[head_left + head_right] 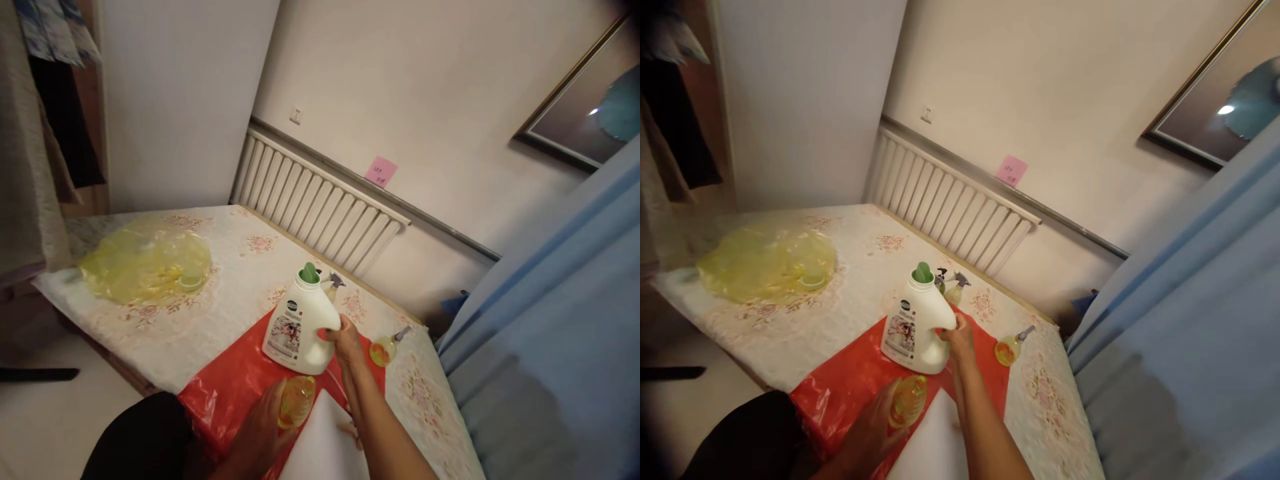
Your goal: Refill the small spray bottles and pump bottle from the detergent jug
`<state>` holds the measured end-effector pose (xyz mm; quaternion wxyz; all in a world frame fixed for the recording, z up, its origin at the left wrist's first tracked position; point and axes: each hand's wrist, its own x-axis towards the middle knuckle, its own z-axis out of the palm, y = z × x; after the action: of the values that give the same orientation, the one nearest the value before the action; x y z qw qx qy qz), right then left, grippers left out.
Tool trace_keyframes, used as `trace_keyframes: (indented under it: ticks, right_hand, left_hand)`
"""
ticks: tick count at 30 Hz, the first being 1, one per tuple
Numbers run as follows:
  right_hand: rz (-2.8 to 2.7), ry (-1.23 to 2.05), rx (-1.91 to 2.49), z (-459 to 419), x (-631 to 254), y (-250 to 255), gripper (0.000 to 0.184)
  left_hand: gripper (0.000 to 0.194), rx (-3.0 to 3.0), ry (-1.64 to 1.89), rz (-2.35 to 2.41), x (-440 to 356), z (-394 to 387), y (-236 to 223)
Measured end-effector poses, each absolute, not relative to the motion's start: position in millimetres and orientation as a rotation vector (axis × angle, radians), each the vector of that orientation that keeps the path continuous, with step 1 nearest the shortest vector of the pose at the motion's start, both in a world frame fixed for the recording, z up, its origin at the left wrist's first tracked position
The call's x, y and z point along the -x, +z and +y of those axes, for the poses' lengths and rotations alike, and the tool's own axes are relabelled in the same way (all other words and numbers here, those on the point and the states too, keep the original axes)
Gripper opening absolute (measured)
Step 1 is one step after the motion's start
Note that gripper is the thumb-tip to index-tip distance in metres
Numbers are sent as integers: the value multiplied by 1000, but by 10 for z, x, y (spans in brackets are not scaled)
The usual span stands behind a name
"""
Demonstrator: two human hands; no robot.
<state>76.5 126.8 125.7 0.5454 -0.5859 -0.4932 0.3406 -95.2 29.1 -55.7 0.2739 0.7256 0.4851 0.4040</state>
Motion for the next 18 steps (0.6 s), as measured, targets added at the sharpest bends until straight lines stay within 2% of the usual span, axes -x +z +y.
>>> trace_keyframes:
  ticks: [9, 18]
  right_hand:
    - [-1131, 955, 1221, 1315, -367, 846, 27]
    - [-1226, 961, 1342, 1003, -897, 916, 44]
  left_hand:
    - [73, -1982, 1016, 1240, 975, 299, -461]
    - [73, -2045, 1031, 1245, 957, 344, -525]
